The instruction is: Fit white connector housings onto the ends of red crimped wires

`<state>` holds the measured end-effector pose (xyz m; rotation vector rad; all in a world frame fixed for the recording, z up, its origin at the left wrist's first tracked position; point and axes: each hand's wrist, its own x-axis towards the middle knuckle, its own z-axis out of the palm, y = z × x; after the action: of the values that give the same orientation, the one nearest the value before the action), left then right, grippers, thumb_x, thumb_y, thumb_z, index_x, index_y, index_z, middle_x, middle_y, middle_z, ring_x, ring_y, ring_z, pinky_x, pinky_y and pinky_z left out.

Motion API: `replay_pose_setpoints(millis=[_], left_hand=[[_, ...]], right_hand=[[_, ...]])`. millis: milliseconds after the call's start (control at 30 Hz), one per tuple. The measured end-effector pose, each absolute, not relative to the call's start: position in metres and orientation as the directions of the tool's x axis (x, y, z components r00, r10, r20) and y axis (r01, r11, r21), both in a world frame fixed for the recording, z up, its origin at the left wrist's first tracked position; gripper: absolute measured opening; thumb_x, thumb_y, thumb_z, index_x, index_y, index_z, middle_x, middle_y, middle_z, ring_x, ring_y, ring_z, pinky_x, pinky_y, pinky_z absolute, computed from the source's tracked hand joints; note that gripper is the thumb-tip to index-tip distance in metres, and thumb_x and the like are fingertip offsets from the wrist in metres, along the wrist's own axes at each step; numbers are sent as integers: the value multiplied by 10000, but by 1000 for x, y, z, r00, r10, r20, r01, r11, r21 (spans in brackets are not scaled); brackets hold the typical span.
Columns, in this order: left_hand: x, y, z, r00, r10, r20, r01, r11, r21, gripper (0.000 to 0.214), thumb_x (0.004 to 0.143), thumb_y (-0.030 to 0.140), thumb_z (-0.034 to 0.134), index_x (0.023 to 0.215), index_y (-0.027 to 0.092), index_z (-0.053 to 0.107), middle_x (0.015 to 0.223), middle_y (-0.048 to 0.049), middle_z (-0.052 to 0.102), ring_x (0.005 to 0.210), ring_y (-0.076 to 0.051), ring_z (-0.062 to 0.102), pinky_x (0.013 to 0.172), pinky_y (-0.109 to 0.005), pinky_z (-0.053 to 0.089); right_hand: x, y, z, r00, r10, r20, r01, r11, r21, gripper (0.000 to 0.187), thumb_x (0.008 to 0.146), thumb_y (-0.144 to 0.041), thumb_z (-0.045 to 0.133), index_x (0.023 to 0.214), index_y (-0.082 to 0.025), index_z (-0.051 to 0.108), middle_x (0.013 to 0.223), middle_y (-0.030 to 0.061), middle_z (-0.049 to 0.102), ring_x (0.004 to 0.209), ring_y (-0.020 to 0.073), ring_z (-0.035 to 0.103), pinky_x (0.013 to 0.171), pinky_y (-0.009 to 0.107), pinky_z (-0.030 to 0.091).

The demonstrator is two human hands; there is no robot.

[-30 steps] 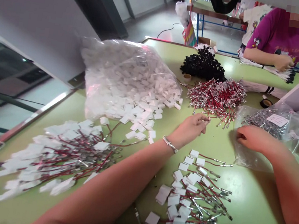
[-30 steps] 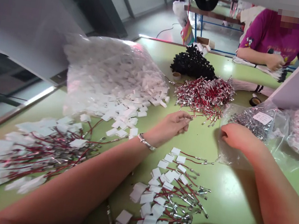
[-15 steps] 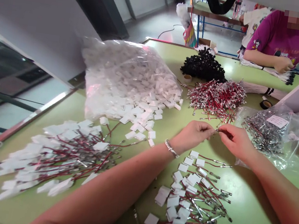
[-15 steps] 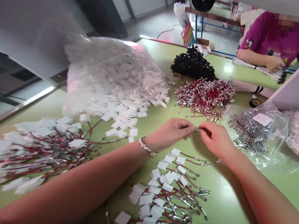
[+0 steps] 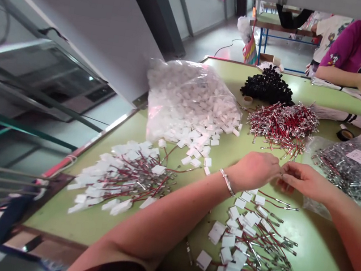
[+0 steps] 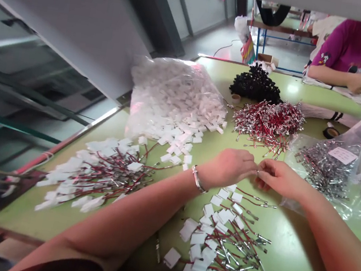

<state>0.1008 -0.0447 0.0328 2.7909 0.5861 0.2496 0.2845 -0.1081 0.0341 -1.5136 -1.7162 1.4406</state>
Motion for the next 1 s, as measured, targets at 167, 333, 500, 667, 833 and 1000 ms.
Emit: replay_pose_setpoints(millis=[167,333,500,667,833,1000], left_hand=[[79,-6,31,777,556,296,418,-807,418,289,907,346,509,1125,198,628,1151,-72,606,1095,-209,502,962,-362,389],[47,39,6,557,790,256,748,-611,260,339,862,71,389,1033,114,678,1013,-140,648,1019,-239,536,919,-367,412],[50,40,0,541,818,196,787,-575,223,253,804,95,467,814,138,716,866,-114,676,932,-234,574,865,-337,432],[63,18,24,420,896,146,551,-380,743,198,788,187,555,903,155,712,864,-54,698,761,-171,611,732,-292,470],[82,-15,40,544,830,-123,135,58,989,227,821,205,586,1021,141,671,731,-41,675,602,-93,571,612,-236,463],[89,-25,36,572,779,-256,-43,340,939,165,788,125,635,944,117,685,732,-35,672,665,-86,604,683,-237,484]], right_hand=[[289,-105,33,-221,923,-314,484,-176,-857,228,874,-409,464,773,-211,512,604,-18,612,440,91,492,439,243,400],[294,-102,35,-141,938,-315,269,-270,-925,134,815,-348,511,811,-215,492,775,68,683,584,134,598,533,287,484],[285,-106,38,-253,920,-301,155,-269,-951,104,751,-214,514,853,-203,532,677,21,600,512,101,492,488,257,450],[279,-108,40,-149,958,-246,280,-198,-939,138,792,-235,520,859,-200,636,678,10,566,534,102,453,483,247,392],[285,-105,35,49,998,29,637,-9,-771,236,856,-328,511,962,-230,697,667,14,634,586,146,521,561,285,394],[283,-107,32,31,998,56,753,14,-658,219,860,-304,511,999,-217,656,555,-34,622,468,118,477,524,271,361]])
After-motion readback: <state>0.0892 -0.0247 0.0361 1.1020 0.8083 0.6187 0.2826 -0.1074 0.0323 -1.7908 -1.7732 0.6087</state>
